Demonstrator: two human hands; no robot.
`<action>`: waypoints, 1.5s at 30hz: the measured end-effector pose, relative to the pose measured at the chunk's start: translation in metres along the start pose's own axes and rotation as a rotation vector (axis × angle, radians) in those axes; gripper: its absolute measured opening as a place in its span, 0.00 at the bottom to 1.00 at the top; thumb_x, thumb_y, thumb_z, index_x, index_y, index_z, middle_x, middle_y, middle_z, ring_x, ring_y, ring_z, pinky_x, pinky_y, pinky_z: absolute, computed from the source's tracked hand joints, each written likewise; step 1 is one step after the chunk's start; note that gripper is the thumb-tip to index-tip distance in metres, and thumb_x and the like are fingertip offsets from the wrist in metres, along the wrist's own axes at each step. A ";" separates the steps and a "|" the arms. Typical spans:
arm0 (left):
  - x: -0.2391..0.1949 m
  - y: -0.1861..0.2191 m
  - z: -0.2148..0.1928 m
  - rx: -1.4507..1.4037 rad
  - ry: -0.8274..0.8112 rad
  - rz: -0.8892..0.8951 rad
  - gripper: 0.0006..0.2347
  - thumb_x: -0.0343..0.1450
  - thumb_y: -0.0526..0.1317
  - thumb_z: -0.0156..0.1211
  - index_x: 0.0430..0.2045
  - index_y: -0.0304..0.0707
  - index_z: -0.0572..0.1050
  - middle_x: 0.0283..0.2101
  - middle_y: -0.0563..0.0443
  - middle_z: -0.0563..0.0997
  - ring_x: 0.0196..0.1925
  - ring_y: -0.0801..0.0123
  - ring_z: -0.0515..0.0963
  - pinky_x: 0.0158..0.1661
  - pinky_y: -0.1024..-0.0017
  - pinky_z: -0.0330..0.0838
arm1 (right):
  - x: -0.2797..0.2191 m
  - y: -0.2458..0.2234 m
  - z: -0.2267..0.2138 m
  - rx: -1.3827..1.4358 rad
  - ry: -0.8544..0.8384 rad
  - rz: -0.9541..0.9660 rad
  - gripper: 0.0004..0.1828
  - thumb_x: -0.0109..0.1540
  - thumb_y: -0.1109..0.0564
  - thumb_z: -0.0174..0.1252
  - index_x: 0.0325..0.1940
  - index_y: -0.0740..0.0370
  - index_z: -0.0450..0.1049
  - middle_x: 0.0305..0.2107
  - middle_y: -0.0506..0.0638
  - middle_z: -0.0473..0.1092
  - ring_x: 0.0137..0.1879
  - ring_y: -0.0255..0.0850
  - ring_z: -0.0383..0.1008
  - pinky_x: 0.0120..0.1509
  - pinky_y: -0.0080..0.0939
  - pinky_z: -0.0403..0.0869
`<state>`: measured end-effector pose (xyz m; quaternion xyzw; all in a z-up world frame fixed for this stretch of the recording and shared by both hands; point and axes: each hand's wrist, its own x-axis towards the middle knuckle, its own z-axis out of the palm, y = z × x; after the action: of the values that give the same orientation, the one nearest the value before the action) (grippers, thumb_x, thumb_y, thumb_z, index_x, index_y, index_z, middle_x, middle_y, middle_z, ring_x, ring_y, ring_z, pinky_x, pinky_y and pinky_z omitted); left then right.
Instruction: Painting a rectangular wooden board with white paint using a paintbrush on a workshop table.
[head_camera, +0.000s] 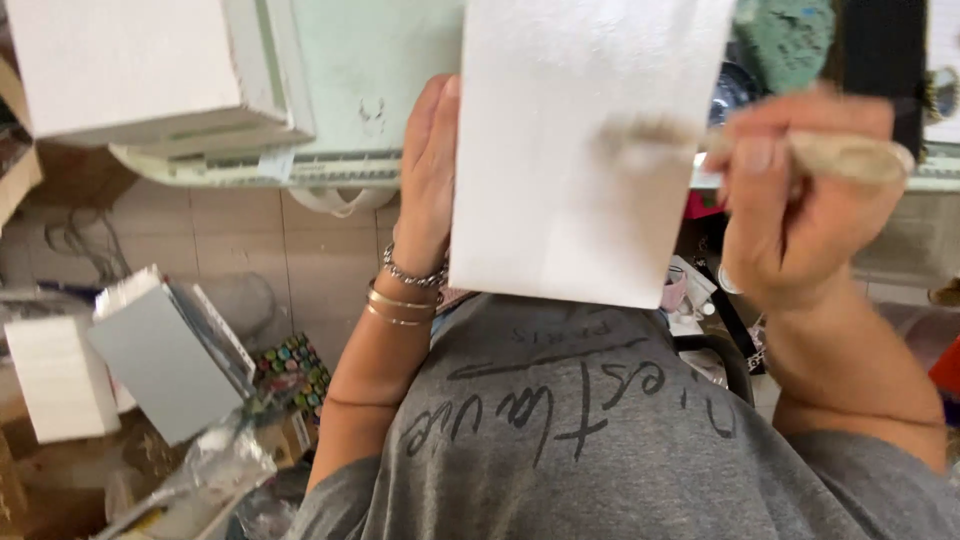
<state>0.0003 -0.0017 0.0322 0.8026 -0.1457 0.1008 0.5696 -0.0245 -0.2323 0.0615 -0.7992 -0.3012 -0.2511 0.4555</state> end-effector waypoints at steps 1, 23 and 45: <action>0.000 -0.001 0.001 0.006 0.015 -0.011 0.13 0.74 0.41 0.22 0.23 0.36 0.56 0.26 0.52 0.58 0.25 0.73 0.56 0.29 0.75 0.54 | -0.008 -0.006 0.009 0.014 -0.012 -0.005 0.13 0.67 0.68 0.38 0.33 0.82 0.64 0.23 0.64 0.65 0.16 0.38 0.57 0.19 0.35 0.52; -0.012 0.007 0.008 -0.453 0.081 -0.235 0.11 0.73 0.45 0.34 0.23 0.41 0.60 0.18 0.65 0.51 0.18 0.84 0.49 0.20 0.81 0.44 | 0.009 0.043 -0.030 0.051 0.407 0.168 0.02 0.70 0.63 0.37 0.42 0.61 0.55 0.19 0.52 0.49 0.18 0.37 0.47 0.22 0.36 0.49; -0.017 -0.021 0.012 -0.572 0.132 -0.230 0.13 0.74 0.43 0.33 0.31 0.37 0.67 0.24 0.61 0.63 0.25 0.84 0.62 0.29 0.84 0.61 | -0.002 0.091 -0.015 0.091 0.606 0.031 0.15 0.69 0.58 0.42 0.31 0.71 0.54 0.13 0.58 0.46 0.19 0.44 0.47 0.25 0.43 0.47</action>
<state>-0.0084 -0.0044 0.0045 0.6126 -0.0393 0.0425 0.7883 0.0369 -0.2828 0.0151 -0.6714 -0.1504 -0.4573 0.5635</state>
